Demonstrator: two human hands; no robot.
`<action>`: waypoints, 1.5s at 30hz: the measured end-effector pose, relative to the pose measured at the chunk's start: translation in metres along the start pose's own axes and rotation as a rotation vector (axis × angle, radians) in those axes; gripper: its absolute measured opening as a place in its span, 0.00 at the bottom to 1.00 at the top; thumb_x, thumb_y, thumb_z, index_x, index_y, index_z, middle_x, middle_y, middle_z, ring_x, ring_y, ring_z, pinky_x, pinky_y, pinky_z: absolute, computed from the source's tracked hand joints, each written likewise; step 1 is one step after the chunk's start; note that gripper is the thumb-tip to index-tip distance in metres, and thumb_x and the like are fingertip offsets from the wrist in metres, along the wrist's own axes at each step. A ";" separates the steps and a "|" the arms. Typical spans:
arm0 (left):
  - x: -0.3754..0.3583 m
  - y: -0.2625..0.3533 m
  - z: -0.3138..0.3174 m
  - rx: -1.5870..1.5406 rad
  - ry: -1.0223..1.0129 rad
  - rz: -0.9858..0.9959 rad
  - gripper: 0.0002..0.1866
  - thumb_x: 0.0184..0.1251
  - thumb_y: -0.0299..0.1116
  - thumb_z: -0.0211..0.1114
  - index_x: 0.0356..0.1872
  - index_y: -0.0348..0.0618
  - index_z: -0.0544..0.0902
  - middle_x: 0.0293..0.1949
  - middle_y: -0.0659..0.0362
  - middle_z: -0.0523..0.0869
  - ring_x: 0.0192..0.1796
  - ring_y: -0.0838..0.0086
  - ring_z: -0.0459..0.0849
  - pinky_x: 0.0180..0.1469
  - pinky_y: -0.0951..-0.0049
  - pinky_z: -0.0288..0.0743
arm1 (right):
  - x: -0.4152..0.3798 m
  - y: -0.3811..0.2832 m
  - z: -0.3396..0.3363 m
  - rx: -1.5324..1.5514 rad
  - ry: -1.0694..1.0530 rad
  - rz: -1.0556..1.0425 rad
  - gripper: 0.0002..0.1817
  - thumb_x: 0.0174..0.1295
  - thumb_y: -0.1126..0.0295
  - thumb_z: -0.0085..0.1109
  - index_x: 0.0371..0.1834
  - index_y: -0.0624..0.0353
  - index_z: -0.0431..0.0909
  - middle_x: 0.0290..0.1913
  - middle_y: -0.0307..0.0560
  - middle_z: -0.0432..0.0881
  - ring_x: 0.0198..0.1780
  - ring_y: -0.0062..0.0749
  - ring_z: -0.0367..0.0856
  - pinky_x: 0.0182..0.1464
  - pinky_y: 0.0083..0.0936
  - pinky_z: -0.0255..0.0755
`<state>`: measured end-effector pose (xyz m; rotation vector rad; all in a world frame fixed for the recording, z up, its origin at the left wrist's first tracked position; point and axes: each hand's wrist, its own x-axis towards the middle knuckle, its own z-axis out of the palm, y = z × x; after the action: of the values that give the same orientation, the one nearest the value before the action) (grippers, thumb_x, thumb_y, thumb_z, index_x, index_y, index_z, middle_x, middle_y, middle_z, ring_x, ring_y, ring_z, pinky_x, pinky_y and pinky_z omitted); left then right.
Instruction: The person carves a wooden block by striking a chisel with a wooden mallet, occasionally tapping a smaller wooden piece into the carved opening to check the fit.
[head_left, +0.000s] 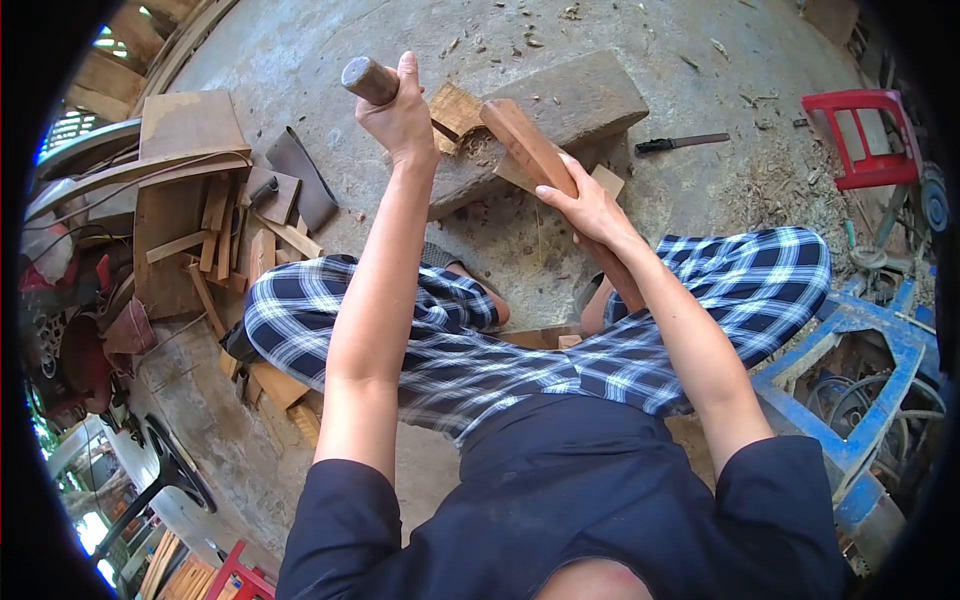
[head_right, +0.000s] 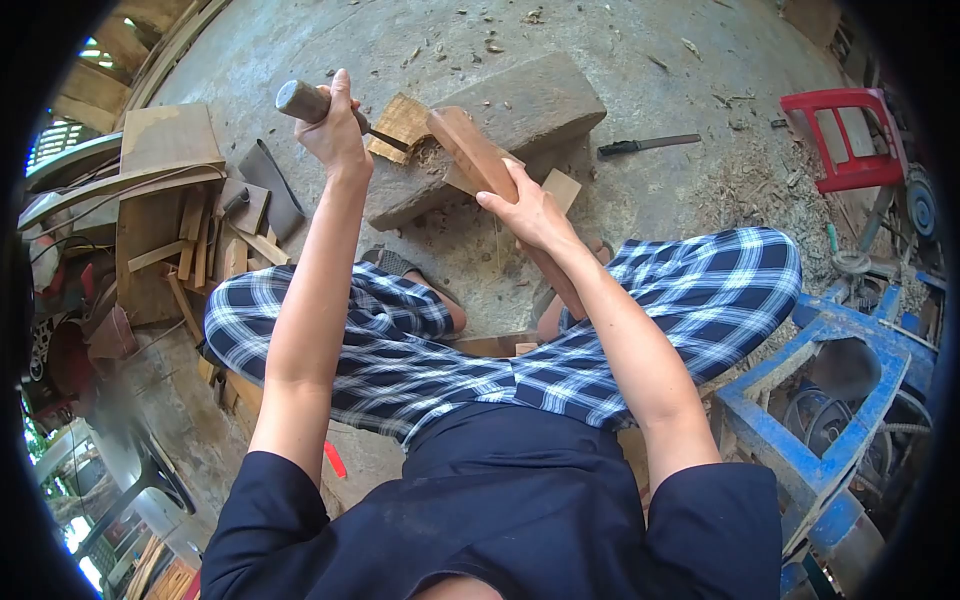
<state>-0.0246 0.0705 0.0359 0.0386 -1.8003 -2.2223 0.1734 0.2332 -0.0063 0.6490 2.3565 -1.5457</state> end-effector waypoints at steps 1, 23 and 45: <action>0.000 0.002 0.000 0.001 0.016 -0.015 0.12 0.62 0.30 0.77 0.27 0.46 0.79 0.25 0.65 0.82 0.24 0.80 0.80 0.31 0.76 0.76 | -0.001 -0.002 -0.001 0.001 0.001 0.001 0.46 0.63 0.42 0.63 0.81 0.44 0.56 0.58 0.57 0.80 0.35 0.36 0.84 0.28 0.29 0.78; 0.000 -0.003 0.003 0.015 0.014 0.012 0.12 0.63 0.30 0.77 0.26 0.46 0.79 0.24 0.65 0.82 0.24 0.81 0.79 0.30 0.76 0.77 | -0.007 -0.012 -0.003 -0.014 -0.025 0.078 0.49 0.60 0.41 0.63 0.81 0.51 0.56 0.55 0.61 0.84 0.38 0.46 0.88 0.42 0.36 0.82; -0.027 -0.007 0.026 -0.145 -0.141 0.096 0.11 0.62 0.28 0.77 0.35 0.41 0.80 0.31 0.67 0.84 0.33 0.84 0.79 0.39 0.79 0.75 | -0.021 -0.181 -0.048 0.127 0.240 -0.702 0.37 0.64 0.48 0.65 0.75 0.47 0.67 0.44 0.54 0.87 0.37 0.40 0.88 0.38 0.31 0.82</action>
<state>-0.0050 0.1034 0.0304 -0.2352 -1.6646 -2.3313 0.1042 0.2107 0.1678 -0.0002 2.8723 -1.9863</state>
